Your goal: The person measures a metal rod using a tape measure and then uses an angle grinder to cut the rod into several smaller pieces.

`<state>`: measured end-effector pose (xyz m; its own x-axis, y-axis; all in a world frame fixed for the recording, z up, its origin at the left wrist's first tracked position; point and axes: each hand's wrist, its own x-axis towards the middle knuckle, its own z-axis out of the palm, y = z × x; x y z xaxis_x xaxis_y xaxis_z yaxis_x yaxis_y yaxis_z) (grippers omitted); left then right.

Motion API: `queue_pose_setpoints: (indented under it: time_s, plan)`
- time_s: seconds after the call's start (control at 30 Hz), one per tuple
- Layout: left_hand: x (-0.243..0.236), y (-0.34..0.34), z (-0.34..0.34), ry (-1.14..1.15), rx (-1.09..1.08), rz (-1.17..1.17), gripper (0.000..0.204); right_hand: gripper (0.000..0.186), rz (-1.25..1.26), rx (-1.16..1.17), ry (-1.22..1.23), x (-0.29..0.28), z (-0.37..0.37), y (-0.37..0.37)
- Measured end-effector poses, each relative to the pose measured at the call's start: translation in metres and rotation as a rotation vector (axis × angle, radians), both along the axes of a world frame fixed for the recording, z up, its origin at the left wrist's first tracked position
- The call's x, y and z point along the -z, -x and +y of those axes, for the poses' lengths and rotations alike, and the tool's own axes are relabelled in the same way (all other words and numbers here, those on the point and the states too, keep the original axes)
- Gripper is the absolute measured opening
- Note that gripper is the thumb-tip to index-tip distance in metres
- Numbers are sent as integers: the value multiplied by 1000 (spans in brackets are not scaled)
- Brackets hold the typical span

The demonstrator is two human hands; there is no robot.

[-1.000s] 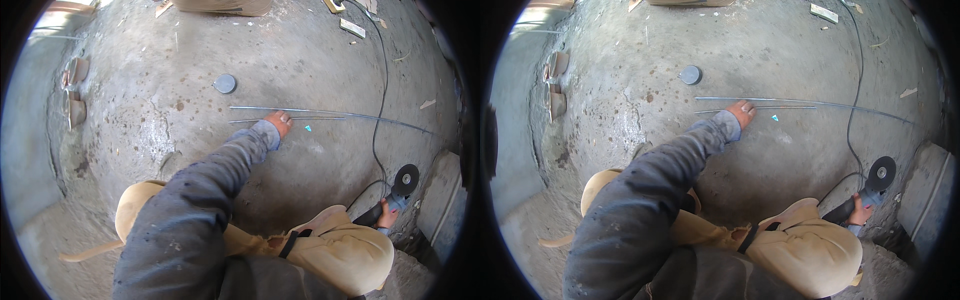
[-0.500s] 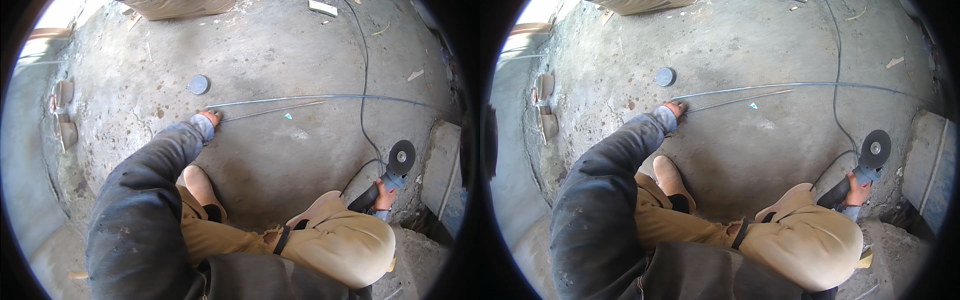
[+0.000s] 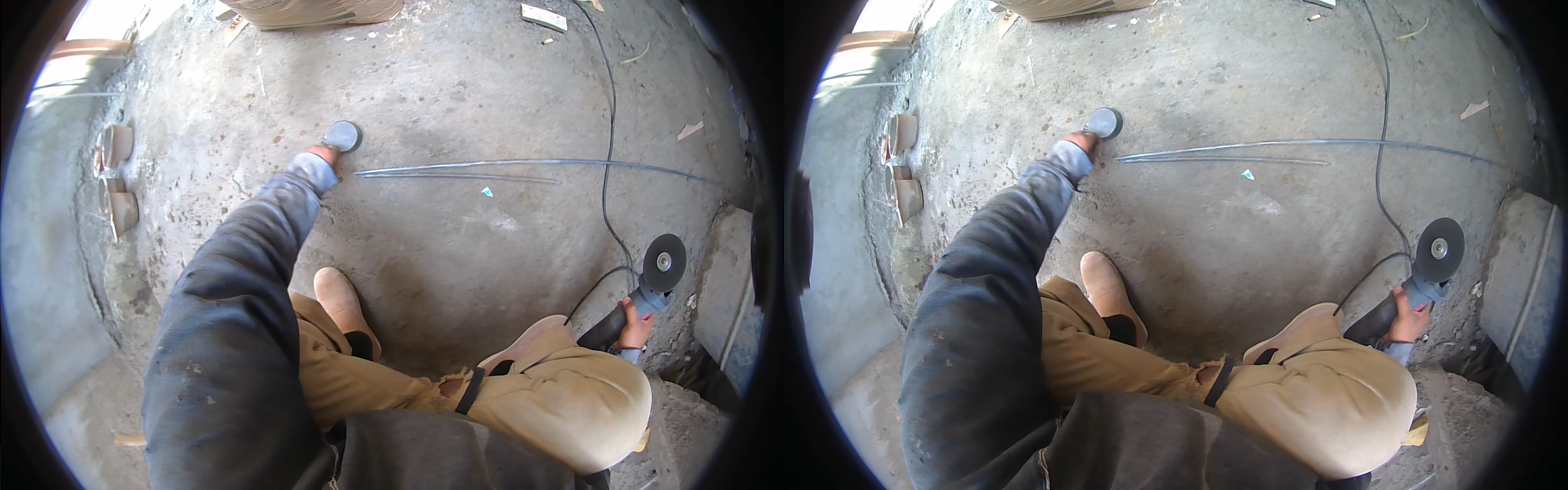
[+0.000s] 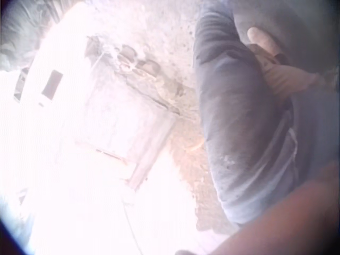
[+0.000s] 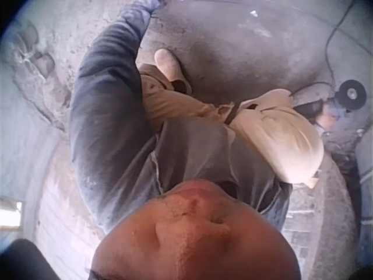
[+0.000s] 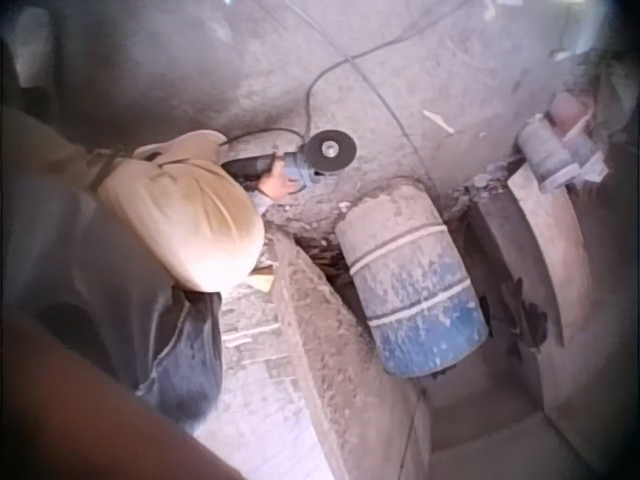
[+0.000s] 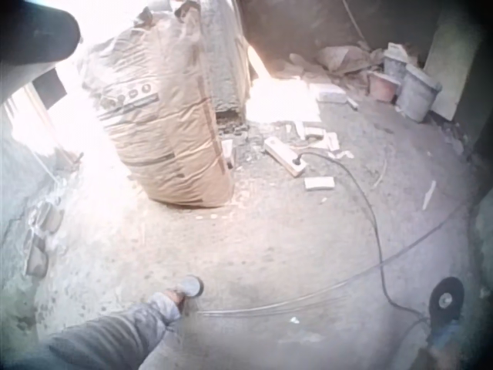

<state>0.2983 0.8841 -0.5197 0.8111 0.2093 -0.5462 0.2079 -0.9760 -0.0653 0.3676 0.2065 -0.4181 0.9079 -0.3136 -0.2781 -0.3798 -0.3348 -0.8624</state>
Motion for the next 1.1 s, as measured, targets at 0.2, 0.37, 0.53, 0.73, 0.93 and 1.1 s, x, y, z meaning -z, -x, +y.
queue_pose_setpoints:
  time_s: [0.2,0.37,0.53,0.73,0.93,1.1]
  plan:
    - [-48,6,54,-28,141,303,19,50,20,29,-36,2,-2,-1]
    - [-31,-69,-134,272,355,-24,21,49,4,38,11,-1,8,-3]
    - [1,-100,-294,408,290,-379,26,43,-32,17,-45,-13,13,0]
    - [20,-100,-301,378,151,-451,27,34,-18,70,-61,-12,3,6]
    - [32,-104,-289,271,212,-473,23,33,29,33,-56,-2,-5,-1]
    - [39,-103,-281,281,282,-546,21,37,45,9,-28,4,-9,-1]
